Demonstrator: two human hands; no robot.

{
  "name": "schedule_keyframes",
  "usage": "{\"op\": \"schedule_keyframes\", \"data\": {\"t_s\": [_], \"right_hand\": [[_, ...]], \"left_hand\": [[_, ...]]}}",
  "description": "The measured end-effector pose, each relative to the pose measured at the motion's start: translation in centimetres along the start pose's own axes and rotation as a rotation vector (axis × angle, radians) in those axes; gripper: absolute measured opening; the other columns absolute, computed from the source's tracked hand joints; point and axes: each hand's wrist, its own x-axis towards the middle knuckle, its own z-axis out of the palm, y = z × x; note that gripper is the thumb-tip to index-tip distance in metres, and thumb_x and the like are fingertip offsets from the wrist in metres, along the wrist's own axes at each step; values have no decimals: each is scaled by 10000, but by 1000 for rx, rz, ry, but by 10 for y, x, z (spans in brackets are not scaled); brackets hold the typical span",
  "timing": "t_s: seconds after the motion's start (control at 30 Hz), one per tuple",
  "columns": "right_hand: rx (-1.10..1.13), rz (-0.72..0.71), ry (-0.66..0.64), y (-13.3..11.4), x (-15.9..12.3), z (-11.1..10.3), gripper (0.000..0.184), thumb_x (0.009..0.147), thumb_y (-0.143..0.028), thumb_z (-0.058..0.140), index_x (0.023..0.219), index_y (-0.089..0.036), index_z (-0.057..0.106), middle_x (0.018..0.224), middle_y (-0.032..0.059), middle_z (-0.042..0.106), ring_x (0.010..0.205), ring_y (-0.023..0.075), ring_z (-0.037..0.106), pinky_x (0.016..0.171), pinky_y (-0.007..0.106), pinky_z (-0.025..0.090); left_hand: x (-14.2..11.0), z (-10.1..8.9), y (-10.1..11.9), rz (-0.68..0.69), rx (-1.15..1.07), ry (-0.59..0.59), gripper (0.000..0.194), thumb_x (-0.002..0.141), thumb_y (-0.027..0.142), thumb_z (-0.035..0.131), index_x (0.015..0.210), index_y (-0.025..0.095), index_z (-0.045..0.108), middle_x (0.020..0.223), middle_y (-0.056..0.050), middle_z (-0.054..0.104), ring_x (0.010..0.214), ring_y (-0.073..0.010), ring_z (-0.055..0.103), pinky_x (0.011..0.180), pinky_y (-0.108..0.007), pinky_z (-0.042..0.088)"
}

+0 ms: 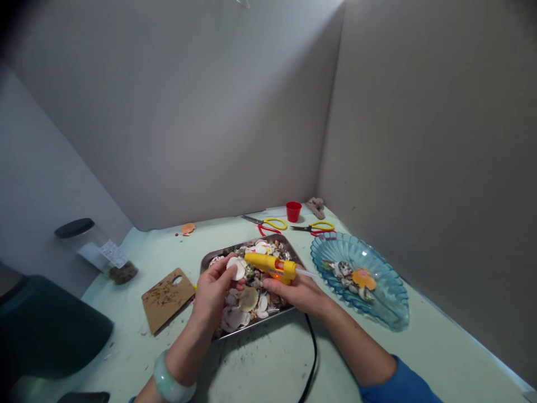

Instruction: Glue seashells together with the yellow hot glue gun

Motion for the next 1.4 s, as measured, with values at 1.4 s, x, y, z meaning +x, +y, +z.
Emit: {"op": "schedule_keyframes", "data": {"t_s": [1.4], "right_hand": [[-109,-160,-41,-13,-2,0,275,837,-455,692,1038,-278,755,895,30,721,853,229,649,672,298,521]], "left_hand": [[2,-4,1,21,-6,64,496,730,270,734,1192,98,680,868,-70,759,530,-125,648,512,-224,525]]}}
